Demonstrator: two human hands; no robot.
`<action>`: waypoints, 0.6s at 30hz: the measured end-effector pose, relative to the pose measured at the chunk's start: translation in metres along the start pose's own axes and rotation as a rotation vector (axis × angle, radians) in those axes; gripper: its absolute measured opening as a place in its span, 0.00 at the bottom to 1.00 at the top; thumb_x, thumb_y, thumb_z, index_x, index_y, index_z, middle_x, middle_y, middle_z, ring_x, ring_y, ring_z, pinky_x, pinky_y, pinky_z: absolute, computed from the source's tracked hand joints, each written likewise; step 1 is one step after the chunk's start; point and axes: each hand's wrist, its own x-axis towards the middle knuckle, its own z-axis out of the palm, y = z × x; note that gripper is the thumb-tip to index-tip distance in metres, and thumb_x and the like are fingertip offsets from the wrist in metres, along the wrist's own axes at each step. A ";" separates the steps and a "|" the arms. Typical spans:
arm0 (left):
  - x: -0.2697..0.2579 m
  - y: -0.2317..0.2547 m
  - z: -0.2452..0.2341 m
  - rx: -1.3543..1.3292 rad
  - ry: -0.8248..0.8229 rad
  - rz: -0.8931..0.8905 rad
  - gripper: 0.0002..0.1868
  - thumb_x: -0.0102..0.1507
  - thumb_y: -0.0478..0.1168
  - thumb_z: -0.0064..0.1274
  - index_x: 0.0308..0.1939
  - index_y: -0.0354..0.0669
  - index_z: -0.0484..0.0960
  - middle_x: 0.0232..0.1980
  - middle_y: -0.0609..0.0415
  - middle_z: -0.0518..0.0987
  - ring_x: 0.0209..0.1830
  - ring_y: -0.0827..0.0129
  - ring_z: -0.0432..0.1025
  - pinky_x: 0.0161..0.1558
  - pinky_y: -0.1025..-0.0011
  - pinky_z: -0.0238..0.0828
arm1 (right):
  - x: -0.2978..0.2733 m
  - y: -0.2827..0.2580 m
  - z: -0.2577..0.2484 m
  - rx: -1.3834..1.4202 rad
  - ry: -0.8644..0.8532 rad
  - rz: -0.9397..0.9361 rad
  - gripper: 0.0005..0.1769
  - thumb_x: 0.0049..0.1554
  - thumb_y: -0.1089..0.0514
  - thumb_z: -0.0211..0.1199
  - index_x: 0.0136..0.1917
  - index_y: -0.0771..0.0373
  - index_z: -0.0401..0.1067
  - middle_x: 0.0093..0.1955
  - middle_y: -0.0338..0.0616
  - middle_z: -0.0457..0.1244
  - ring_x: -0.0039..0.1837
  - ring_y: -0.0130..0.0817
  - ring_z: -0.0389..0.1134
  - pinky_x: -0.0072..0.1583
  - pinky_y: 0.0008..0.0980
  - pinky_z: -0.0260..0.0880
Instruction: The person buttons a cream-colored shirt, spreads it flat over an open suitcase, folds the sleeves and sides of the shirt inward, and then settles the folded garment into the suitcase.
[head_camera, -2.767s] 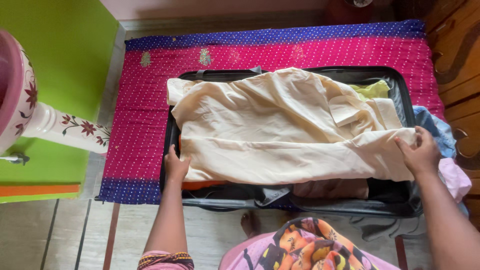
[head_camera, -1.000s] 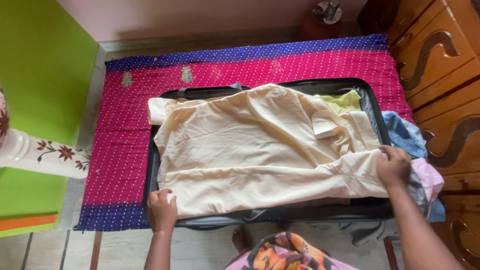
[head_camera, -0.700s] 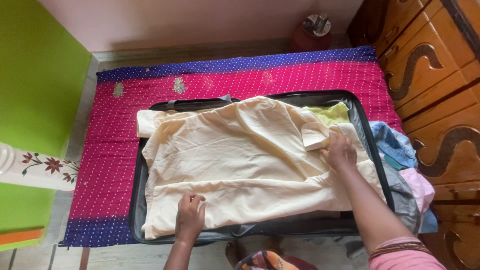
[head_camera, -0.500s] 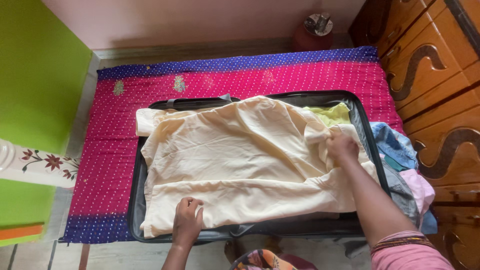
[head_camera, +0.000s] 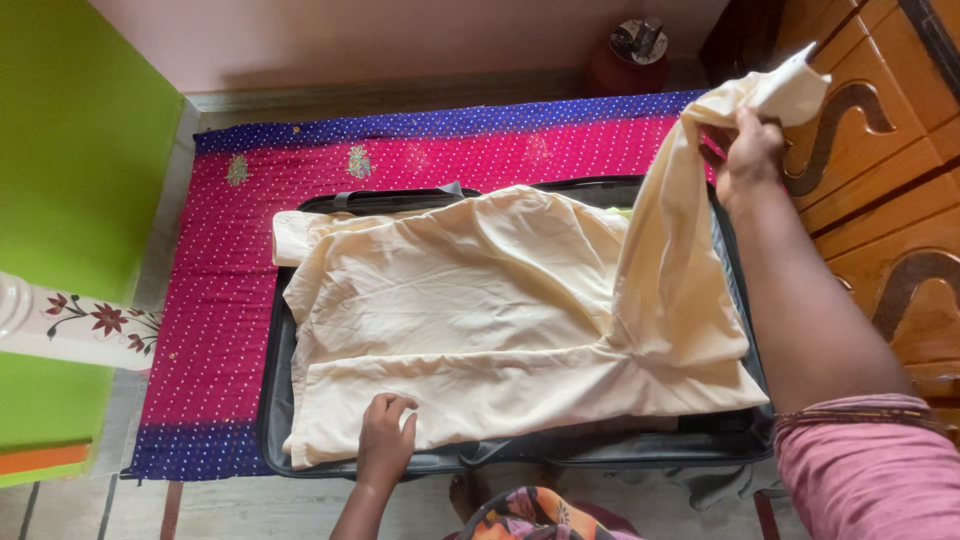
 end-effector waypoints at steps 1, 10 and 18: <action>0.002 0.005 0.001 -0.016 -0.007 0.003 0.09 0.58 0.37 0.59 0.43 0.47 0.83 0.49 0.51 0.75 0.55 0.54 0.71 0.56 0.59 0.68 | -0.003 -0.005 0.008 0.031 -0.065 -0.041 0.21 0.71 0.52 0.54 0.71 0.63 0.56 0.65 0.52 0.65 0.63 0.43 0.74 0.63 0.44 0.77; 0.043 0.031 0.036 -0.760 -0.288 -0.324 0.21 0.61 0.54 0.59 0.52 0.45 0.85 0.49 0.53 0.84 0.44 0.67 0.76 0.44 0.65 0.72 | -0.168 0.069 0.053 -0.440 -0.186 -0.972 0.11 0.71 0.60 0.68 0.51 0.69 0.70 0.53 0.47 0.59 0.57 0.36 0.63 0.57 0.35 0.66; 0.076 0.109 0.023 -1.351 -0.574 -0.373 0.43 0.57 0.68 0.49 0.72 0.62 0.56 0.63 0.60 0.75 0.56 0.70 0.76 0.53 0.61 0.75 | -0.348 0.161 0.072 -0.585 -0.308 -0.686 0.14 0.58 0.61 0.65 0.57 0.68 0.74 0.46 0.51 0.70 0.41 0.36 0.74 0.44 0.32 0.74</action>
